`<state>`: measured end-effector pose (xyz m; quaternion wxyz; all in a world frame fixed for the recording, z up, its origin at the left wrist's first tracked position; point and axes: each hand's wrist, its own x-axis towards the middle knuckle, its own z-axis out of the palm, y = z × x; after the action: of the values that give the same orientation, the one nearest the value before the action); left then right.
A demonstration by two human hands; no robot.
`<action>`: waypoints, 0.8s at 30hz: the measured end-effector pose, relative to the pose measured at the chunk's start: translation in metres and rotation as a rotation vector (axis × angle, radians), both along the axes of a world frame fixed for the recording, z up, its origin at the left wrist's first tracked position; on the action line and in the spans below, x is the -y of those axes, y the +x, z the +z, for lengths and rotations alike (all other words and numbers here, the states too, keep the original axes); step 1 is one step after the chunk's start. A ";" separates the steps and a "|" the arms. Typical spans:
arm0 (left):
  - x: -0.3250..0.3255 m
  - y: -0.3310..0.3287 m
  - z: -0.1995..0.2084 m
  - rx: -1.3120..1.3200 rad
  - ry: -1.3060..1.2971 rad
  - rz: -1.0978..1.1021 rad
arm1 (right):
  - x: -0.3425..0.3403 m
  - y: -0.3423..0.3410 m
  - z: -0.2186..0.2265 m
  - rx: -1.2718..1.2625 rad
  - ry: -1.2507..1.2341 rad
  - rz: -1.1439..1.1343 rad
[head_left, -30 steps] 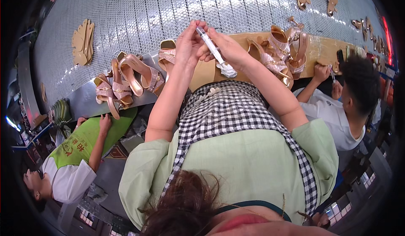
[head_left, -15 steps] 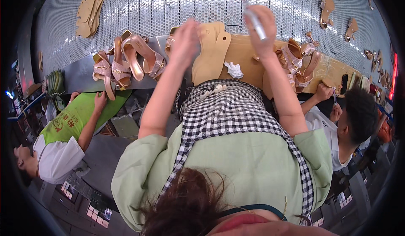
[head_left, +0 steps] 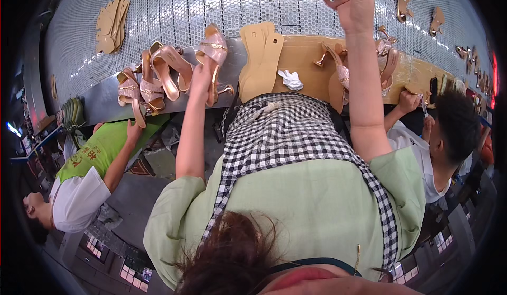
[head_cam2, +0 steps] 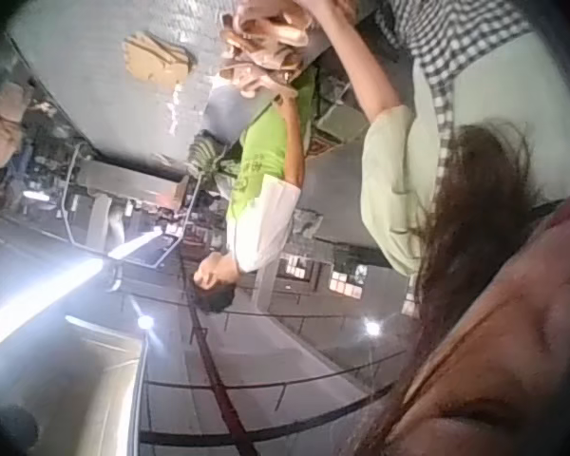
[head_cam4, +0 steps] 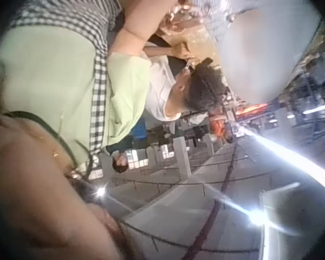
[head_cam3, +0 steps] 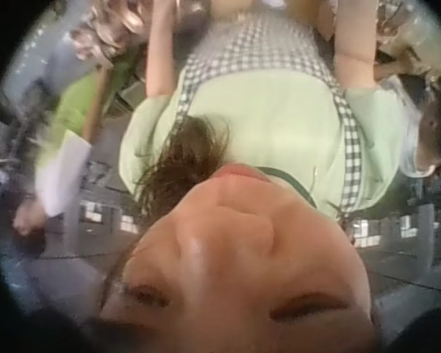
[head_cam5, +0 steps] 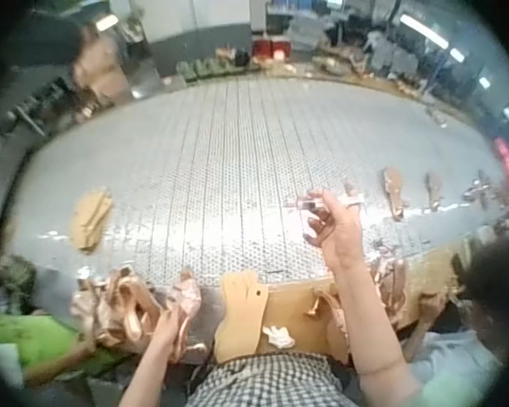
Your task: Applying adhesive to shoe components and assembling high-heeled sandals on a production line.
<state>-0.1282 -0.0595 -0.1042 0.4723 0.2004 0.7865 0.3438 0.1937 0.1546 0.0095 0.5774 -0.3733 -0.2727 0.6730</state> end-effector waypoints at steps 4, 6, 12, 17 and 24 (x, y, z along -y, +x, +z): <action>-0.001 0.004 0.081 0.510 0.086 -0.097 | 0.004 0.011 0.052 -0.004 0.167 0.061; -0.005 0.023 0.106 0.511 0.140 -0.128 | 0.019 0.006 0.073 0.160 0.456 -0.038; 0.002 0.065 0.148 0.703 0.231 -0.227 | 0.037 0.021 0.080 0.058 0.570 0.045; 0.003 0.078 0.158 0.409 0.427 -0.333 | 0.037 0.038 0.093 0.010 0.476 -0.038; -0.002 0.068 0.191 -1.375 0.788 -0.960 | 0.037 0.050 0.088 -0.072 0.486 -0.107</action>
<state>-0.0602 -0.0573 0.0873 -0.1084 0.8108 0.5527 0.1593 0.2435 0.1175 0.0978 0.6943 -0.2130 -0.3857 0.5690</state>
